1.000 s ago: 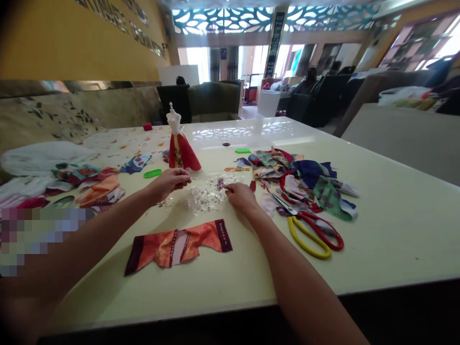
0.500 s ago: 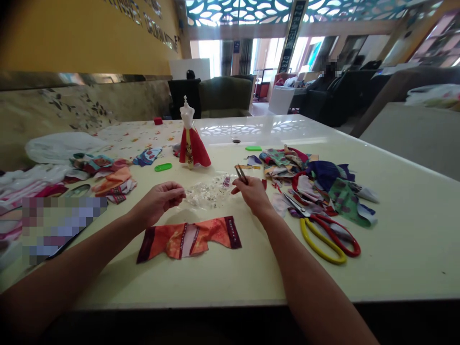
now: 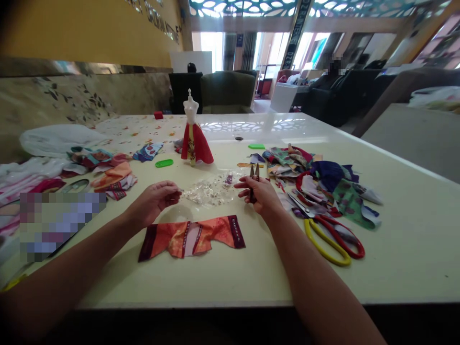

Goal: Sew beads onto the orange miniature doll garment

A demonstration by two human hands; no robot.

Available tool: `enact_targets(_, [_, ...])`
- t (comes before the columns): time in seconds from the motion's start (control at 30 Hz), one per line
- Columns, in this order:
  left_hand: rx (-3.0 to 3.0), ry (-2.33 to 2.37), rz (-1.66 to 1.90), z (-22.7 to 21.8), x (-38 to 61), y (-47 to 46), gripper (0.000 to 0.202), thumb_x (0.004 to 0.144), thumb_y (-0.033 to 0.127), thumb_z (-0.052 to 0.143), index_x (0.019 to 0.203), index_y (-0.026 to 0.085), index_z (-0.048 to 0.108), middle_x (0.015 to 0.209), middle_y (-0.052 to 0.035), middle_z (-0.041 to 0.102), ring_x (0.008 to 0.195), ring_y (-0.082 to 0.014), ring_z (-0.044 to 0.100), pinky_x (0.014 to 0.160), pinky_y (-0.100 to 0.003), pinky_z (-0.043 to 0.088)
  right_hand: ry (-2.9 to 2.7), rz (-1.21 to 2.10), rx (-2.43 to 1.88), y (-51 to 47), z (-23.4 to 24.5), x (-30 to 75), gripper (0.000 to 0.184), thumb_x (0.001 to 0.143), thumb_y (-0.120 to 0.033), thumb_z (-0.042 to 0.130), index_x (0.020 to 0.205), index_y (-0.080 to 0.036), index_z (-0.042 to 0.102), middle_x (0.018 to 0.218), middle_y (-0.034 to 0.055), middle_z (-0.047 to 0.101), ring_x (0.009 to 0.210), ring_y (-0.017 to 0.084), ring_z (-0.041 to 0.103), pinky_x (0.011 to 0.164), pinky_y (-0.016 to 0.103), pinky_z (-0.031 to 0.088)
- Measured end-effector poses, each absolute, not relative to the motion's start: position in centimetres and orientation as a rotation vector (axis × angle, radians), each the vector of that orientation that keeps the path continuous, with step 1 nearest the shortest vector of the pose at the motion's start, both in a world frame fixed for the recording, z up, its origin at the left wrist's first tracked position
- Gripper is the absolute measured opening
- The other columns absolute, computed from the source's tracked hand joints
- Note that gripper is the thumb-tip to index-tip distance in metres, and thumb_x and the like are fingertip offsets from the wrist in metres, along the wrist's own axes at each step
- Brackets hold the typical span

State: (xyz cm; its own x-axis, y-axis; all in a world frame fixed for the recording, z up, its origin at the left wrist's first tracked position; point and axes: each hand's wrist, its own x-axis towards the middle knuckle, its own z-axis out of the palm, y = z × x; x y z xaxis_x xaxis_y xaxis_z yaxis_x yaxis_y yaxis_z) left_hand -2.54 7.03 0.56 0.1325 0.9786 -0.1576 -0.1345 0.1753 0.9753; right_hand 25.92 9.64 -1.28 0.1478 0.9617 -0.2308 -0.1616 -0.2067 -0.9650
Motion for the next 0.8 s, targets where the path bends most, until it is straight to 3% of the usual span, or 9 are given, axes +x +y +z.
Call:
enact_targets(0.17, [1.15, 1.153, 0.829, -0.1, -2.5, 7.0, 0.02, 0.064, 0.029, 0.072, 0.073, 0.015, 0.062, 0.095, -0.0082, 0.071, 0.085, -0.015, 0.063, 0.078, -0.027, 0.046, -0.802, 1.326, -1.307, 9.8, -1.4, 26.2, 0.009, 0.085, -0.025, 0.057, 0.087, -0.017, 0.058, 0.093, 0.0088, 0.073, 0.049, 0.007, 0.057, 0.035, 0.017, 0.026])
enact_targets(0.33, [1.219, 1.213, 0.83, -0.5, -2.7, 7.3, 0.018, 0.065, 0.028, 0.069, 0.072, 0.015, 0.06, 0.104, -0.0078, 0.07, 0.084, -0.0137, 0.062, 0.076, -0.025, 0.044, -0.715, 1.328, -1.26, 10.1, -0.9, 27.3, 0.01, 0.088, -0.02, 0.048, 0.084, -0.018, 0.057, 0.096, 0.0071, 0.072, 0.047, 0.004, 0.049, 0.036, 0.016, 0.024])
enact_targets(0.5, [1.262, 1.203, 0.871, -0.4, -3.0, 7.5, 0.017, 0.067, 0.028, 0.069, 0.073, 0.015, 0.06, 0.101, -0.0073, 0.07, 0.082, -0.0135, 0.061, 0.076, -0.026, 0.045, -0.719, 1.203, -1.235, 9.8, -0.5, 27.6, 0.004, 0.084, -0.024, 0.054, 0.084, -0.019, 0.055, 0.077, 0.0019, 0.067, 0.042, 0.004, 0.04, 0.036, 0.017, 0.022])
enact_targets(0.63, [1.238, 1.129, 1.038, 0.3, -3.2, 7.5, 0.02, 0.069, 0.03, 0.07, 0.076, 0.015, 0.059, 0.098, -0.007, 0.07, 0.083, -0.0142, 0.063, 0.078, -0.028, 0.048, -0.845, 1.142, -1.216, 9.1, -0.3, 26.4, 0.016, 0.076, -0.029, 0.066, 0.084, -0.018, 0.057, 0.058, -0.0049, 0.053, 0.037, 0.003, 0.029, 0.034, 0.019, 0.017])
enact_targets(0.8, [1.153, 1.043, 1.188, 1.4, -3.3, 7.2, 0.021, 0.067, 0.025, 0.074, 0.077, 0.014, 0.059, 0.084, -0.0044, 0.07, 0.072, -0.0121, 0.064, 0.072, -0.027, 0.05, -1.089, 1.099, -1.221, 7.9, -0.3, 23.9, 0.022, 0.071, -0.034, 0.073, 0.078, -0.017, 0.06, 0.047, -0.0094, 0.039, 0.036, 0.003, 0.023, 0.035, 0.022, 0.009])
